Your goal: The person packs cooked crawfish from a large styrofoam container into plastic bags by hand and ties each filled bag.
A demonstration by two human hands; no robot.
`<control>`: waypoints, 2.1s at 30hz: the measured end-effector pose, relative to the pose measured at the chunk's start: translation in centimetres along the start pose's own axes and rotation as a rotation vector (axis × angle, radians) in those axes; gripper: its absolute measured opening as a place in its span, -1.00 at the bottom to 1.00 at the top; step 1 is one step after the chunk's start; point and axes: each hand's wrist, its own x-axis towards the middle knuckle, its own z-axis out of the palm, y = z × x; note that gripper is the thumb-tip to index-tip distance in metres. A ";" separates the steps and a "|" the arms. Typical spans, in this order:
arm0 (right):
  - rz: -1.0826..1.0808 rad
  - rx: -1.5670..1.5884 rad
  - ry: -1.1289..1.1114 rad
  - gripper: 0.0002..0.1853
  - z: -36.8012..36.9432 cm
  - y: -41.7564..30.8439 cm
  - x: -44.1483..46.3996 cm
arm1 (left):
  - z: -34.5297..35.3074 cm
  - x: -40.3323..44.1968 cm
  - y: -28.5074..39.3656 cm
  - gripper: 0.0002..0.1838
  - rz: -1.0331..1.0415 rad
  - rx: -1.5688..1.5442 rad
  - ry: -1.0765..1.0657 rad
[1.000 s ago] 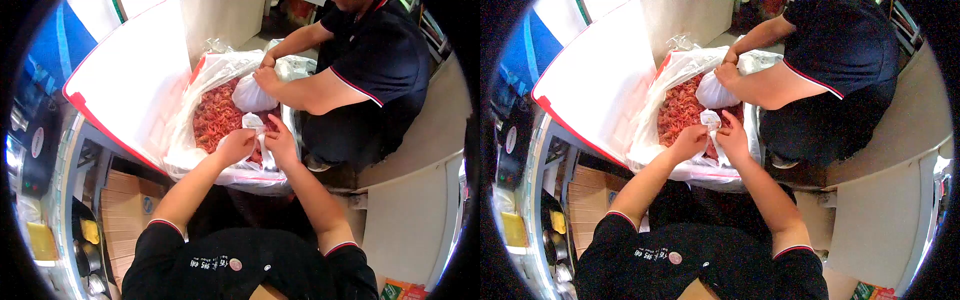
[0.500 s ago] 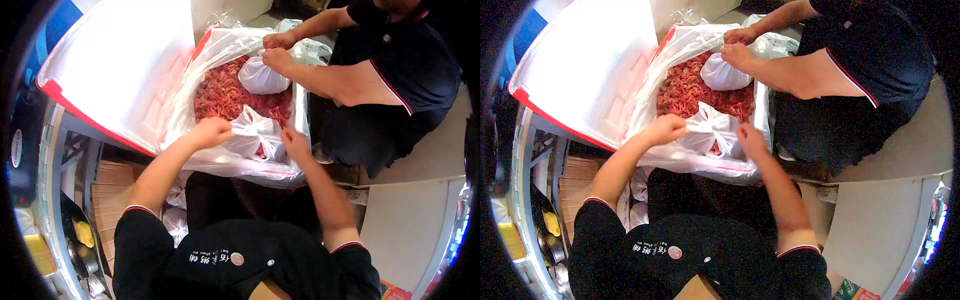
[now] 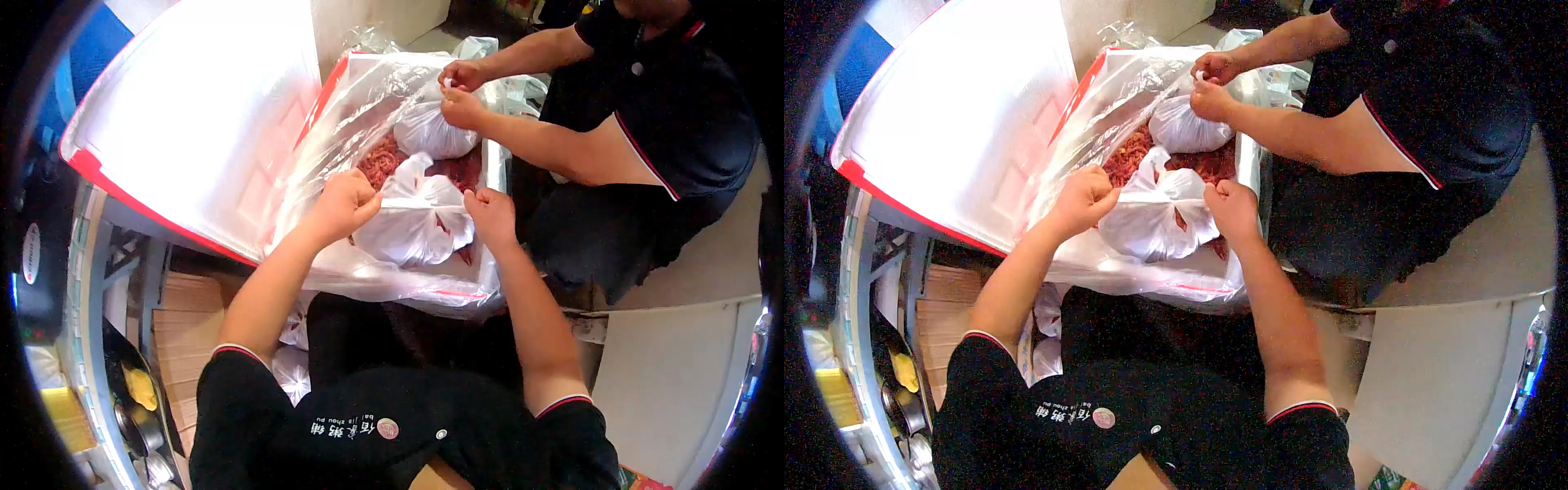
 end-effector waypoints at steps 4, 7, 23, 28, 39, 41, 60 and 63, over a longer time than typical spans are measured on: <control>0.318 0.464 -0.097 -0.66 2.4 -1.7 -0.2 | 1.4 0.0 1.3 -0.70 -0.369 -0.268 0.090; 0.470 1.097 -0.228 -0.81 2.1 -4.0 -0.6 | 3.4 -0.2 2.1 -0.76 -0.457 -1.183 0.090; 0.519 0.979 -0.437 -0.79 0.9 -5.5 -0.9 | 4.4 1.4 3.9 -0.81 -0.366 -0.259 -0.209; 0.127 0.180 -0.268 -0.69 1.4 2.7 -0.6 | 2.0 -1.0 0.2 -0.70 -0.213 0.036 -0.268; -0.050 0.537 -0.322 -0.77 -0.5 -7.8 -0.9 | 2.9 0.2 5.0 -0.78 -0.454 -1.027 0.015; -0.135 0.623 -0.321 -0.81 -1.6 -11.1 -1.6 | 0.5 0.1 7.1 -0.70 -0.234 -0.654 0.080; -0.495 0.440 -0.390 -0.72 -7.5 -20.1 -9.7 | -14.6 -15.9 15.5 -0.74 -0.514 -0.038 0.258; -0.372 0.406 -0.350 -0.76 -7.2 -19.2 -11.7 | -11.9 -20.7 11.2 -0.76 -0.696 -0.054 0.262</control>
